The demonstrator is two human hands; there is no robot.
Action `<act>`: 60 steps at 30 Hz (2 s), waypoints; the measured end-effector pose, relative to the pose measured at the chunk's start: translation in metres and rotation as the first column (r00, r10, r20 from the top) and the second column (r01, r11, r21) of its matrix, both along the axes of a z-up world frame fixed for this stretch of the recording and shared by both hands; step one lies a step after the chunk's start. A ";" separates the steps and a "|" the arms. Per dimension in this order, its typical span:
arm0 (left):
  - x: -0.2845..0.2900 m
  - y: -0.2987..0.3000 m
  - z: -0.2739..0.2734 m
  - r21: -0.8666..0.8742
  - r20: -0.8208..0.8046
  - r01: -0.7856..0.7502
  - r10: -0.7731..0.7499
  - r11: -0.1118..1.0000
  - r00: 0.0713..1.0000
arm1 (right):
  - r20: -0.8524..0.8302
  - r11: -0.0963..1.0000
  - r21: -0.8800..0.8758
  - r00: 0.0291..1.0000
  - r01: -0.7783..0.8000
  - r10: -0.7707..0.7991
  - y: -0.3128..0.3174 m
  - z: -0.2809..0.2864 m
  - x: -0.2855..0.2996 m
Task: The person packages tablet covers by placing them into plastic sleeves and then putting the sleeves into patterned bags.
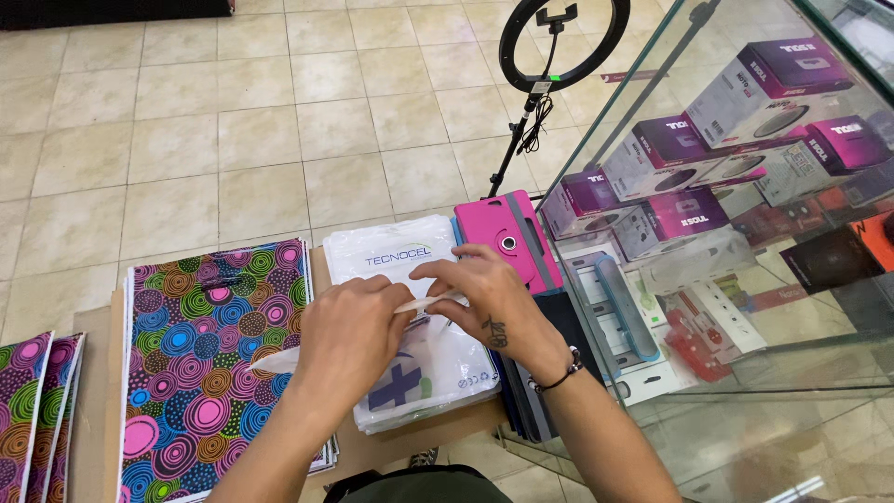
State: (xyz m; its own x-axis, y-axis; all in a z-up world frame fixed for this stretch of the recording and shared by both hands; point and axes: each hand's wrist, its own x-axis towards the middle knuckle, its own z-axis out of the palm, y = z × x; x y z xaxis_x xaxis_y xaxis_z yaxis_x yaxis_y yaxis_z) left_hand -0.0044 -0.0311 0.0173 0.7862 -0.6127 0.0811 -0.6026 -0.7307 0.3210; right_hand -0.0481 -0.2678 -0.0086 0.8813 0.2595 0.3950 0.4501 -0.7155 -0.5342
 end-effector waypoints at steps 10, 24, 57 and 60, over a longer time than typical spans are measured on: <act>-0.005 0.000 0.031 -0.003 -0.067 0.005 -0.005 1.000 0.998 | -0.127 0.974 0.222 0.992 0.037 -0.008 -0.022 -0.003 -0.004; 0.004 -0.024 0.002 -0.108 0.039 0.037 -0.033 0.993 0.999 | -0.151 0.938 0.344 0.989 0.053 0.000 -0.026 -0.011 0.001; 0.027 0.152 -0.018 -0.056 -0.467 -0.459 0.383 0.887 0.797 | -0.375 0.651 0.757 0.852 0.054 0.365 -0.062 -0.146 0.029; 0.040 0.159 -0.105 -0.058 -0.701 -0.605 0.399 0.794 0.591 | -0.393 0.686 0.727 0.800 -0.031 0.452 -0.056 -0.205 0.041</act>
